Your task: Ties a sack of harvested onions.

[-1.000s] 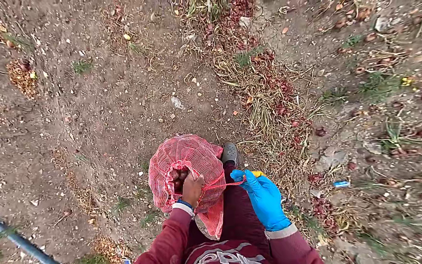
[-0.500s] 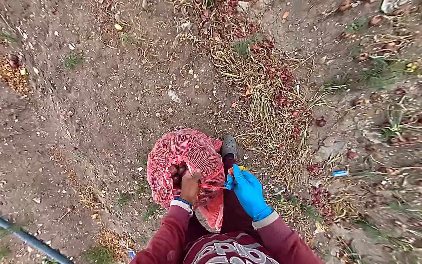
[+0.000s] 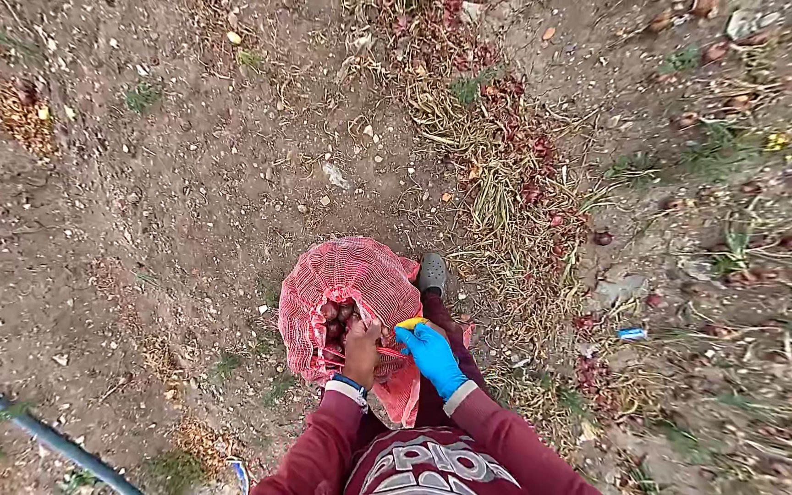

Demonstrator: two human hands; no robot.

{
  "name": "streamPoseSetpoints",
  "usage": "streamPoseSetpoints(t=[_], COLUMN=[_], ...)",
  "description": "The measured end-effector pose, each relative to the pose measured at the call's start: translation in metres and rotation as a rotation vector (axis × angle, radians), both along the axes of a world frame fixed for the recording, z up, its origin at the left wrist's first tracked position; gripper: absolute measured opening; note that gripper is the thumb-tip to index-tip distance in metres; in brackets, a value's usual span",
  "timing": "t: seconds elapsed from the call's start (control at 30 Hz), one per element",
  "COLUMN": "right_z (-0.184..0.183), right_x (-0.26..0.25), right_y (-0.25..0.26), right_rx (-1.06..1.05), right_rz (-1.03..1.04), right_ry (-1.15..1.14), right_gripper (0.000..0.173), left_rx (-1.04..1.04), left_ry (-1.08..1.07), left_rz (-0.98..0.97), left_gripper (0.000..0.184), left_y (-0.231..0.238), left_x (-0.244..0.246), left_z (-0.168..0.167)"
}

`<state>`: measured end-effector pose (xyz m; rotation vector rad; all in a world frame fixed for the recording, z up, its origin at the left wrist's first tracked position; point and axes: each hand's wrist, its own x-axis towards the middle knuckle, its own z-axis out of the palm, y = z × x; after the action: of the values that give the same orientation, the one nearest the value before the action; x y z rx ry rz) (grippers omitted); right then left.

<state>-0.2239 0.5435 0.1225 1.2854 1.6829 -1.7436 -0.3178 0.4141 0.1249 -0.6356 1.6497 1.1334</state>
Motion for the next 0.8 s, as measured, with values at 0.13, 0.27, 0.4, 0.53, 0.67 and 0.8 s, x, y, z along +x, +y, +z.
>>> streamPoseSetpoints(t=[0.13, 0.27, 0.4, 0.53, 0.67, 0.8], right_z=[-0.002, -0.006, 0.000, 0.003, 0.004, 0.000], right_x=[-0.005, -0.005, -0.009, -0.005, -0.011, -0.018], right_y=[-0.011, -0.017, -0.016, -0.016, -0.018, -0.014], right_rx=[0.005, -0.097, -0.186, -0.187, -0.166, -0.179], right_rz=[0.002, -0.127, -0.197, -0.152, -0.132, -0.082], right_ry=[0.029, 0.013, 0.002, 0.058, 0.047, -0.007], right_gripper=[0.022, 0.024, 0.035, 0.033, 0.027, 0.031], left_rx=[-0.005, 0.010, -0.037, -0.103, -0.101, -0.132], left_ry=[-0.002, 0.012, 0.106, 0.218, 0.246, 0.240], left_rz=[0.071, 0.145, 0.132, 0.078, 0.154, 0.171], left_gripper=[0.020, 0.024, 0.025, 0.028, 0.023, 0.033], left_y=[-0.005, -0.013, -0.010, -0.003, -0.004, -0.009], left_x=[0.003, 0.006, 0.007, 0.016, 0.017, 0.016], left_z=[0.011, 0.018, 0.024, 0.029, 0.026, 0.027])
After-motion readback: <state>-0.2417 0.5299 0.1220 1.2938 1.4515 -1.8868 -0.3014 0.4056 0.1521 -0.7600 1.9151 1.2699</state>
